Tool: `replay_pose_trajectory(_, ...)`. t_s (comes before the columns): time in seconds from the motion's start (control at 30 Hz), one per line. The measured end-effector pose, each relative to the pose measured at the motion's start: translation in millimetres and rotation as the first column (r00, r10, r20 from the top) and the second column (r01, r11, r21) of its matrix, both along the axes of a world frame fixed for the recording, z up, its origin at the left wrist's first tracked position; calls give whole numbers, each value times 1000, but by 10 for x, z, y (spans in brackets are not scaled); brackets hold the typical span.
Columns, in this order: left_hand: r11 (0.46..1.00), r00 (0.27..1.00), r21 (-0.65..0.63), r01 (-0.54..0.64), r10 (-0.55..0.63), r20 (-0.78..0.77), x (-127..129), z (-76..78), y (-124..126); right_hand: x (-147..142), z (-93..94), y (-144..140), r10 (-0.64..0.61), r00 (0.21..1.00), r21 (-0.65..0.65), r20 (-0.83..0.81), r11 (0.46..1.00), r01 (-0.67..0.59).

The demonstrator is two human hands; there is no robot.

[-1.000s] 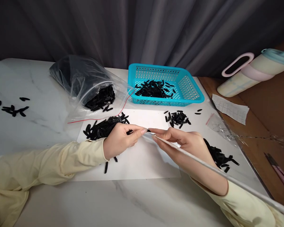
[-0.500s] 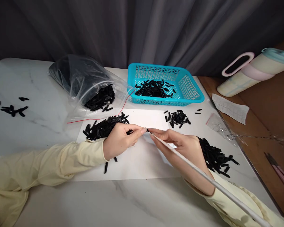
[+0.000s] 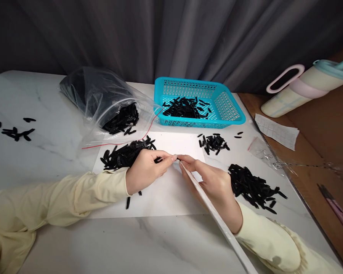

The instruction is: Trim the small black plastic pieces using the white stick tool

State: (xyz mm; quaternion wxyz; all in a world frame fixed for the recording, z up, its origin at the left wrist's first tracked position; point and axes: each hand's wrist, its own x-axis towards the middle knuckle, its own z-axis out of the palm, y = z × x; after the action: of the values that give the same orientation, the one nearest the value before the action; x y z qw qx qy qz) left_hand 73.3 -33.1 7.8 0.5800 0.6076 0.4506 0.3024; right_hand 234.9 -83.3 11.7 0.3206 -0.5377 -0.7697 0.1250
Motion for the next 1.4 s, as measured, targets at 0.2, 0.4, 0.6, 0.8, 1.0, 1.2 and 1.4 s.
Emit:
replay_pose_trajectory(0.2, 999, 1000, 40, -3, 3, -13, 23, -3, -8, -4, -51, 9, 56, 997, 98, 53, 993, -61)
replay_pose_trajectory(0.4, 999, 1000, 46, 4, -5, 7, 18, -17, -8, -26, -141, 41, 73, 997, 240, 16, 968, -75)
replay_pose_trajectory(0.6, 998, 1000, 56, 2, -3, 6, 12, -15, -15, -40, -180, 55, 12, 1000, 318, -1, 948, -11)
replay_pose_trajectory(0.8, 998, 999, 68, 17, -20, 35, 0, -14, -39, 10, 79, 111, -135, 946, -22, -296, 991, 134)
replay_pose_trajectory(1.0, 1000, 990, 1, -1, 1, 139, -25, -48, -59, 111, 361, 17, -296, 759, -416, -580, 909, 36)
replay_pose_trajectory(1.2, 997, 983, -30, 75, -69, 171, -45, -10, -88, 97, 339, -211, -394, 669, -463, -630, 882, 85)
replay_pose_trajectory(1.4, 990, 981, 24, 138, -140, 132, -46, 24, -96, 62, 278, -247, -287, 760, -352, -583, 932, 82)
